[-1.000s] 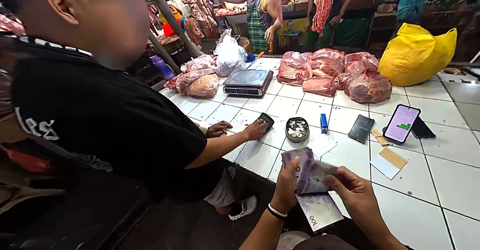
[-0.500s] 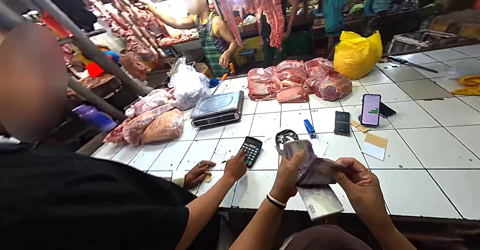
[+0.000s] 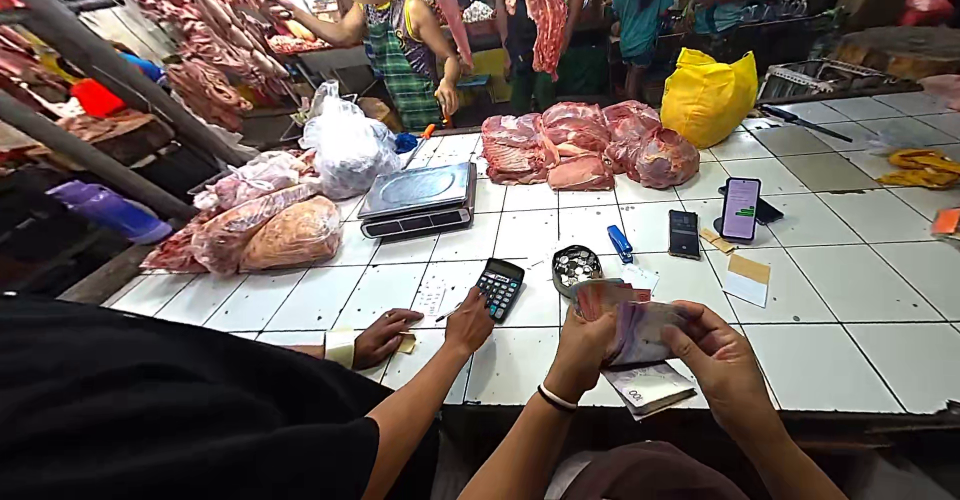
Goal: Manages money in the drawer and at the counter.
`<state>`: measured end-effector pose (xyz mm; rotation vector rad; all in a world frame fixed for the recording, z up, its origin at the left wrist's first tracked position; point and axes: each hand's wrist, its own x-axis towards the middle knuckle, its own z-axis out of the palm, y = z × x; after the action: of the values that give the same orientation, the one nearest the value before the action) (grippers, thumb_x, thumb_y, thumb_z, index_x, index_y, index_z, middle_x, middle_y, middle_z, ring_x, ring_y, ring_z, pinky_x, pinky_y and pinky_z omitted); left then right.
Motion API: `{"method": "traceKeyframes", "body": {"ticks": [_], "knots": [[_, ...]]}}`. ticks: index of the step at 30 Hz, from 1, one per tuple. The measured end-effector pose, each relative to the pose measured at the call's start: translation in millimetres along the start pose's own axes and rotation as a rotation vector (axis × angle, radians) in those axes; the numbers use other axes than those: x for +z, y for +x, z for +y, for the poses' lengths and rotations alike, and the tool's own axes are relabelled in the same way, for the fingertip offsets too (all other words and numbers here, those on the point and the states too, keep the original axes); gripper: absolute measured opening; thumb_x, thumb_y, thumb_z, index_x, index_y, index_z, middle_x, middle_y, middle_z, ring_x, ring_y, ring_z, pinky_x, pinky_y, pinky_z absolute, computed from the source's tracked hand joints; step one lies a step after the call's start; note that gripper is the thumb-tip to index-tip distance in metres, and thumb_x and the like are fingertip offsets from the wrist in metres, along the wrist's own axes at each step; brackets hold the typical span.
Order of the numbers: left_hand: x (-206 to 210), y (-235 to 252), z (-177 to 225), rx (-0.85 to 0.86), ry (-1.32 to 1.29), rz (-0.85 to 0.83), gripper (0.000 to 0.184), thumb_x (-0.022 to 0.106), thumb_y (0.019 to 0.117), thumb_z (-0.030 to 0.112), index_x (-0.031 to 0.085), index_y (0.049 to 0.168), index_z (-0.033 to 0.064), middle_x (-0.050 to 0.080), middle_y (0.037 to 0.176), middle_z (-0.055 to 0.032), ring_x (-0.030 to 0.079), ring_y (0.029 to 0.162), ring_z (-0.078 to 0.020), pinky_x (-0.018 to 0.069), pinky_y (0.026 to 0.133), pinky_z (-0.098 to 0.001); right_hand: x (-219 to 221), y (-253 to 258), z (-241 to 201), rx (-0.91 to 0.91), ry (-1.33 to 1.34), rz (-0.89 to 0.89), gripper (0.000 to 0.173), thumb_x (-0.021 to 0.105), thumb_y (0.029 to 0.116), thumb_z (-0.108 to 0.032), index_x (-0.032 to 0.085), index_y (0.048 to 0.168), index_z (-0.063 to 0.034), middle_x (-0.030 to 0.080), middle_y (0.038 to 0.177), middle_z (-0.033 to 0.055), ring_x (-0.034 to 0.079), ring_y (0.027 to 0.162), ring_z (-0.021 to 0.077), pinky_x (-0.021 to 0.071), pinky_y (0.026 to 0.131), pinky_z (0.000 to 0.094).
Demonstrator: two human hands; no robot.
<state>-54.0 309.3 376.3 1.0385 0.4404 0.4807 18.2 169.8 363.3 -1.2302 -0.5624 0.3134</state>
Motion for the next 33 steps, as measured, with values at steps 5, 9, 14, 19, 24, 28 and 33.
{"method": "traceKeyframes", "body": {"ticks": [5,9,14,19,24,28,33], "knots": [[-14.5,-1.4,0.0,-0.091,-0.105,0.12,0.02,0.055,0.0993,-0.005,0.053,0.118,0.0001,0.073,0.089,-0.0028,0.072,0.08,-0.009,0.0616,0.077,-0.0272,5.4,1.5,16.8,-0.073,-0.103,-0.16,0.011,0.07,0.0949,-0.017,0.074,0.104,-0.0126,0.075,0.099,-0.0087,0.07,0.094,0.0009,0.0576,0.088,0.0199],[-22.3,8.2,0.9,-0.263,-0.371,0.234,0.018,0.042,0.108,0.008,0.057,0.113,0.0001,0.074,0.088,-0.0114,0.074,0.077,-0.0166,0.0626,0.071,-0.0301,8.8,6.8,19.0,-0.169,-0.138,-0.289,0.011,0.062,0.1026,-0.022,0.071,0.105,-0.0172,0.076,0.113,-0.0023,0.066,0.122,0.0121,0.0515,0.108,0.029],[-18.6,6.4,1.4,-0.299,-0.289,0.184,0.012,0.047,0.1055,0.001,0.058,0.108,0.0008,0.074,0.083,-0.008,0.073,0.074,-0.0128,0.0618,0.07,-0.0267,9.4,9.7,17.2,-0.203,-0.198,-0.285,0.011,0.063,0.1023,-0.021,0.071,0.109,-0.0172,0.076,0.109,-0.0071,0.069,0.111,0.0059,0.054,0.104,0.027],[-10.5,1.1,-13.3,-0.041,-0.106,0.07,0.027,0.055,0.091,-0.015,0.059,0.11,0.0033,0.075,0.086,0.0019,0.073,0.079,-0.0054,0.0623,0.077,-0.0252,6.4,6.7,12.8,-0.104,-0.261,-0.079,0.025,0.066,0.0949,-0.009,0.066,0.118,0.0001,0.074,0.107,-0.0039,0.07,0.097,0.0001,0.0574,0.09,0.0173],[-2.9,3.9,-23.7,0.079,0.014,-0.063,0.032,0.06,0.0842,-0.019,0.061,0.11,0.001,0.075,0.092,0.0048,0.072,0.086,-0.0026,0.0613,0.083,-0.0245,-2.3,-0.2,7.0,0.011,-0.257,0.05,0.044,0.069,0.0915,-0.008,0.058,0.131,0.0074,0.073,0.103,0.0005,0.07,0.089,0.0012,0.0585,0.081,0.0157],[16.7,1.3,-30.1,0.014,0.029,-0.091,0.031,0.057,0.0878,-0.017,0.06,0.111,0.0031,0.075,0.09,0.0063,0.071,0.084,-0.0013,0.0609,0.081,-0.023,-21.0,-2.5,5.0,0.093,-0.204,0.117,0.021,0.071,0.0896,-0.005,0.07,0.11,-0.0001,0.076,0.094,-0.0027,0.072,0.083,0.001,0.0606,0.077,0.0171],[50.5,-3.1,-42.7,-0.39,-0.374,-0.009,0.026,0.037,0.1113,0.019,0.059,0.117,0.0055,0.074,0.092,-0.0083,0.074,0.085,-0.0158,0.0625,0.079,-0.0327,-50.3,-0.3,3.3,0.043,-0.137,0.157,0.014,0.06,0.0967,0.001,0.061,0.11,-0.0023,0.073,0.094,-0.0077,0.069,0.086,-0.0035,0.0582,0.08,0.0151]]}}
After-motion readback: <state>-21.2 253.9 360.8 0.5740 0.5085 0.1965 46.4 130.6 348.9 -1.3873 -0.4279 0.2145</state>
